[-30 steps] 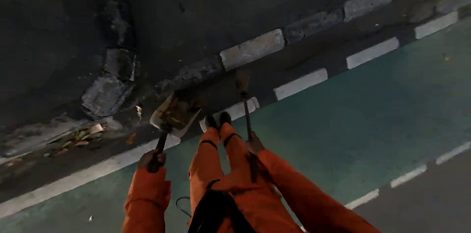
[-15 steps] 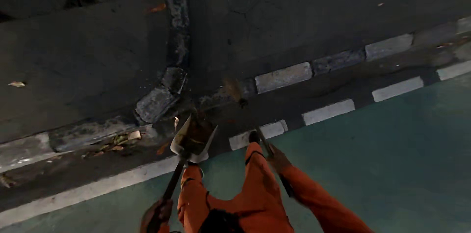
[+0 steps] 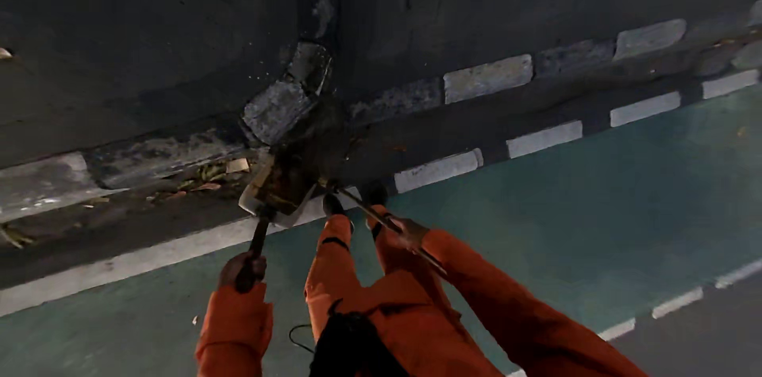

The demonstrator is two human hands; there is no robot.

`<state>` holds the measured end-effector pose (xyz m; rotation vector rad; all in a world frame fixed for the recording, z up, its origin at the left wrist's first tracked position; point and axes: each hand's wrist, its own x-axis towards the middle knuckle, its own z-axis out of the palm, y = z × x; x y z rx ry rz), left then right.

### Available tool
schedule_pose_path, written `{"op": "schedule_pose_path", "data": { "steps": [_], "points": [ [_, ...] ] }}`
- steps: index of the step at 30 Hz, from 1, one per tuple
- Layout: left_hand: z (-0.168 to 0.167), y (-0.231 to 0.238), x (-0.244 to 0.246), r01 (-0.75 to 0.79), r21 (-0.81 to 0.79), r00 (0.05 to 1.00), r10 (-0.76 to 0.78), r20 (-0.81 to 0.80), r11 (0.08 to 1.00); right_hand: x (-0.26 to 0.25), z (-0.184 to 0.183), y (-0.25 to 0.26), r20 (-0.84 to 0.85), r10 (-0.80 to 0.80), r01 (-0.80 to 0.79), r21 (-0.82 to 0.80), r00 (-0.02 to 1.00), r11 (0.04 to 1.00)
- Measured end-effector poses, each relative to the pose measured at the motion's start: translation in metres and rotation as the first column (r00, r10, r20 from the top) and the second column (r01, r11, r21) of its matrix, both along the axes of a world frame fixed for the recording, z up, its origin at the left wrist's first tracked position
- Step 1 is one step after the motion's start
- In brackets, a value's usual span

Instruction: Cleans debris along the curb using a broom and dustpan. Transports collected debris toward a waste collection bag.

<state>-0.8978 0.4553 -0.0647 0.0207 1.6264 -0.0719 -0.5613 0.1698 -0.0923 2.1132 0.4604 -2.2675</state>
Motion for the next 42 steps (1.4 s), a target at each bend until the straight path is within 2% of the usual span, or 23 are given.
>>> {"op": "schedule_pose_path", "data": {
  "steps": [3, 6, 8, 10, 12, 14, 16, 19, 22, 24, 27, 29, 30, 32, 35, 37, 39, 41, 42],
  "points": [
    [0.003, -0.001, -0.014, 0.056, -0.014, 0.998, -0.055, 0.008, 0.998, -0.020, 0.033, -0.057, 0.087, -0.173, 0.177, -0.040, 0.981, 0.983],
    [0.018, 0.002, -0.030, 0.043, -0.039, 0.997, -0.040, 0.073, 0.998, -0.018, 0.048, -0.090, 0.286, -0.411, 0.468, -0.168, 0.865, 0.868],
    [0.017, 0.008, -0.023, 0.042, -0.051, 0.996, -0.038, 0.081, 0.998, 0.001, 0.020, -0.085, 0.383, -0.540, 0.628, -0.152, 0.750, 0.763],
    [0.007, 0.008, -0.007, 0.089, -0.047, 0.996, -0.088, 0.032, 0.995, 0.019, -0.017, -0.062, 0.430, -0.577, 0.684, -0.145, 0.694, 0.715],
    [0.000, 0.006, 0.010, 0.146, -0.036, 0.989, -0.147, -0.027, 0.989, 0.010, -0.042, -0.035, 0.370, -0.480, 0.572, -0.195, 0.795, 0.797],
    [-0.001, 0.007, 0.023, 0.154, -0.010, 0.986, -0.155, -0.066, 0.988, -0.025, -0.042, -0.002, 0.195, -0.270, 0.308, -0.197, 0.943, 0.931],
    [-0.001, 0.004, 0.029, 0.159, -0.002, 0.982, -0.159, -0.102, 0.987, -0.066, -0.032, 0.018, 0.082, -0.141, 0.151, -0.137, 0.987, 0.979],
    [0.002, 0.013, 0.025, 0.143, 0.007, 0.982, -0.141, -0.125, 0.990, -0.075, -0.001, 0.023, 0.022, -0.184, 0.185, -0.129, 0.983, 0.974],
    [0.001, 0.032, -0.011, 0.073, -0.029, 0.997, -0.073, -0.013, 0.997, -0.054, 0.035, -0.028, 0.037, -0.353, 0.355, -0.075, 0.935, 0.932],
    [0.005, 0.041, -0.047, 0.005, -0.052, 0.998, -0.001, 0.067, 0.999, -0.050, 0.050, -0.050, 0.117, -0.408, 0.419, -0.094, 0.906, 0.903],
    [0.018, 0.050, -0.105, -0.040, -0.090, 0.980, 0.056, 0.192, 0.995, -0.076, 0.026, -0.029, 0.284, -0.518, 0.556, -0.070, 0.807, 0.828],
    [0.022, 0.061, -0.133, -0.098, -0.111, 0.967, 0.121, 0.224, 0.989, -0.091, -0.007, 0.022, 0.356, -0.516, 0.567, -0.046, 0.779, 0.823],
    [0.021, 0.070, -0.146, -0.108, -0.119, 0.967, 0.132, 0.219, 0.987, -0.106, -0.018, 0.051, 0.349, -0.473, 0.524, -0.064, 0.809, 0.849],
    [0.012, 0.091, -0.167, -0.083, -0.132, 0.976, 0.107, 0.188, 0.988, -0.162, -0.031, 0.099, 0.276, -0.306, 0.343, -0.094, 0.911, 0.935],
    [-0.009, 0.117, -0.191, 0.087, -0.096, 0.989, -0.075, 0.128, 0.992, -0.252, -0.013, 0.134, 0.160, -0.092, 0.103, -0.059, 0.983, 0.993],
    [-0.010, 0.133, -0.216, 0.186, -0.059, 0.978, -0.179, 0.108, 0.981, -0.284, 0.012, 0.123, 0.076, -0.102, 0.097, 0.065, 0.992, 0.993],
    [-0.001, 0.145, -0.255, 0.220, -0.028, 0.970, -0.216, 0.109, 0.975, -0.315, 0.055, 0.110, 0.046, -0.128, 0.123, 0.103, 0.991, 0.987],
    [0.012, 0.155, -0.301, 0.202, -0.015, 0.969, -0.198, 0.148, 0.979, -0.342, 0.088, 0.107, 0.110, -0.248, 0.250, -0.005, 0.962, 0.968],
    [0.018, 0.161, -0.322, 0.173, -0.009, 0.972, -0.169, 0.160, 0.985, -0.349, 0.092, 0.113, 0.172, -0.306, 0.322, -0.072, 0.936, 0.944]
  ]
}}
